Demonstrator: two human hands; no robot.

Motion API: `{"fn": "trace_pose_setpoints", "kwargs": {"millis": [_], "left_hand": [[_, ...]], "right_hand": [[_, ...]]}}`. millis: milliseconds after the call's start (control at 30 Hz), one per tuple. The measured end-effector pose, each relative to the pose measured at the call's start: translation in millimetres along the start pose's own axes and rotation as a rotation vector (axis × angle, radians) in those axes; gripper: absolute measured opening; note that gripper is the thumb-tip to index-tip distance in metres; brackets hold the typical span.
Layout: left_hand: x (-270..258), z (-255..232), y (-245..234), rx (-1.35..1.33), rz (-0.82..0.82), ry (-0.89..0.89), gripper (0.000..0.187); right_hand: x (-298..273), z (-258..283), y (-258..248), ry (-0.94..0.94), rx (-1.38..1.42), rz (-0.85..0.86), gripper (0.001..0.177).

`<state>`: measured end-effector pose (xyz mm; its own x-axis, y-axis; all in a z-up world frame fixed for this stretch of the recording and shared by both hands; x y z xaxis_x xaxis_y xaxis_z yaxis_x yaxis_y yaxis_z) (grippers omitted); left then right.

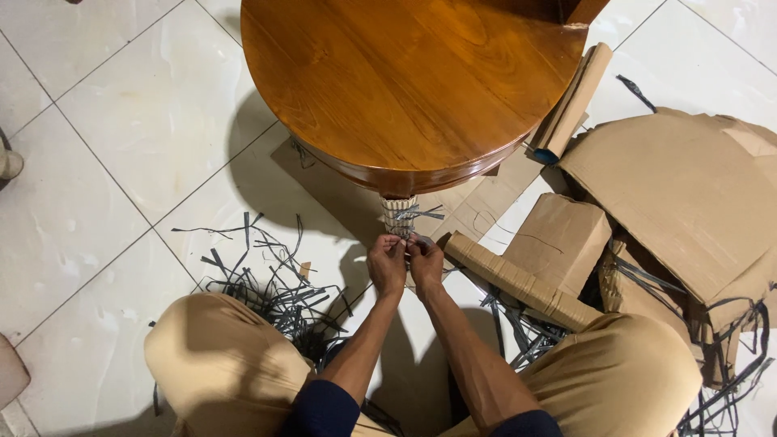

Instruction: Wrapping a wooden table leg with decorative plastic strips

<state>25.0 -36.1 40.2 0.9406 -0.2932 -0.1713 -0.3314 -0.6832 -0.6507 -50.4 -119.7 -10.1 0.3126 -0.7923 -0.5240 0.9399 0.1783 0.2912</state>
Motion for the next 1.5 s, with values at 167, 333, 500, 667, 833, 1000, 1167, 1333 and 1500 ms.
{"fn": "trace_pose_setpoints", "kwargs": {"millis": [167,333,500,667,833,1000,1167,1333,1500], "left_hand": [[4,4,4,0.029,-0.006,-0.057,0.006],[15,29,28,-0.069,0.008,-0.095,0.011],[25,51,47,-0.195,0.022,-0.147,0.019],[21,46,43,-0.178,0.044,-0.166,0.015],[0,9,6,-0.027,-0.012,-0.057,0.011],[-6,-14,-15,0.124,-0.146,0.178,0.011],[4,-13,-14,0.072,-0.026,0.175,0.009],[18,34,36,-0.11,-0.029,-0.036,0.011],[27,69,67,-0.253,-0.124,-0.253,0.011]], "right_hand": [[5,-15,-6,-0.023,-0.035,-0.054,0.017],[-1,-9,-3,-0.002,-0.02,-0.074,0.019],[3,-8,-9,-0.05,-0.053,-0.109,0.017],[2,-6,-2,-0.088,0.039,-0.085,0.013],[-2,3,0,-0.142,-0.013,0.039,0.012],[14,-5,-4,-0.222,-0.074,0.108,0.012],[5,6,-3,-0.249,-0.11,0.132,0.016],[8,22,-8,-0.229,-0.254,0.047,0.006],[41,14,-17,-0.235,-0.229,0.008,0.004]]}}
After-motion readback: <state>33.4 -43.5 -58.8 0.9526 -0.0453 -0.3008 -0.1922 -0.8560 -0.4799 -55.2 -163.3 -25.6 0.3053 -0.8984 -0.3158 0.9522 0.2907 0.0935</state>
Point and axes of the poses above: each hand's wrist, its own x-axis towards the middle knuckle, its own y-axis out of the palm, z = x × y, the point moved 5 cm from there along x, towards the middle knuckle, and after that the axes turned 12 degrees about x, right-handed, at the moved point
